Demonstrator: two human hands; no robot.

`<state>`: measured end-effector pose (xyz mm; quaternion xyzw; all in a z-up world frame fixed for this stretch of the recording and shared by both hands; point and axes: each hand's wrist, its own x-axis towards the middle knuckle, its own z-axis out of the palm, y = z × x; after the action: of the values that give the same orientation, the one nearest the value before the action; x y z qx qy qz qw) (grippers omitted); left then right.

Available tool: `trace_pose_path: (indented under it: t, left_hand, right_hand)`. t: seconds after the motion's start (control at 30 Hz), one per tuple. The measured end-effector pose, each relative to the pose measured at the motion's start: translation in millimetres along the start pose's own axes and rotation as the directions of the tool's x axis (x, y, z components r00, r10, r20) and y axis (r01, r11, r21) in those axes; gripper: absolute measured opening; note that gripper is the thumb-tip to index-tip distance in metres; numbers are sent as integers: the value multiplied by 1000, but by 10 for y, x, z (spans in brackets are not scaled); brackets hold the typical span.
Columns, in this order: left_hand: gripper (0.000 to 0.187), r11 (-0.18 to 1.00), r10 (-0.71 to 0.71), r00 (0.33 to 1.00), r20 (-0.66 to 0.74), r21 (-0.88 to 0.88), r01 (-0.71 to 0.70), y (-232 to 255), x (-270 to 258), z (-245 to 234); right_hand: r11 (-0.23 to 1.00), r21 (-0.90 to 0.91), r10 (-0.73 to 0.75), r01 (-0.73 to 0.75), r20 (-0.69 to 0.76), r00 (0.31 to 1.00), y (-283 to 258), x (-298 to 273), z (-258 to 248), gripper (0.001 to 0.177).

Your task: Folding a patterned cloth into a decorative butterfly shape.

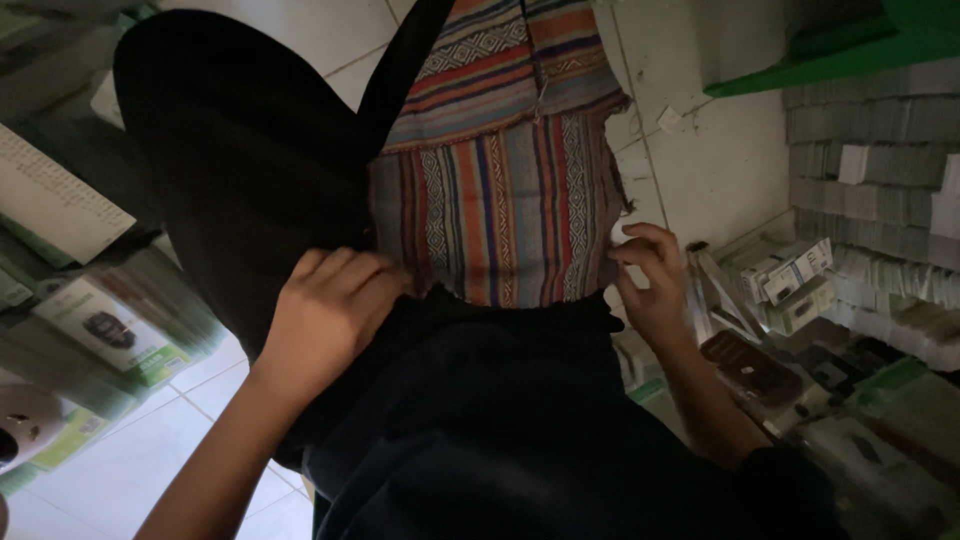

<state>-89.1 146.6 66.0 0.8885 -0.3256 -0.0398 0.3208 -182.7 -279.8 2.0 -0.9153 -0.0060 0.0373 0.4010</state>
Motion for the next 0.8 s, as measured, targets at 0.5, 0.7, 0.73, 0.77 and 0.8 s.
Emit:
trace_pose_path:
  t: [0.5, 0.7, 0.73, 0.77, 0.8]
  left_hand:
    - [17, 756, -317, 933, -173, -640, 138, 25, 1348, 625]
    - [16, 766, -405, 912, -62, -567, 302, 50, 1543, 767]
    - [15, 765, -423, 904, -62, -559, 319, 66, 1539, 751]
    - [15, 764, -424, 904, -59, -560, 322, 59, 1515, 773]
    - [16, 778, -409, 906, -110, -562, 283, 54, 1495, 794]
  right_hand:
    - [969, 240, -61, 49, 43, 997, -747, 1442, -98, 11]
    - [977, 213, -49, 12, 169, 984, -774, 1657, 78, 13]
    - [975, 214, -96, 64, 142, 985, -748, 1654, 98, 12]
    - [975, 214, -93, 60, 144, 985, -772, 1666, 104, 12]
    - [975, 214, -92, 57, 156, 983, -797, 1680, 107, 12]
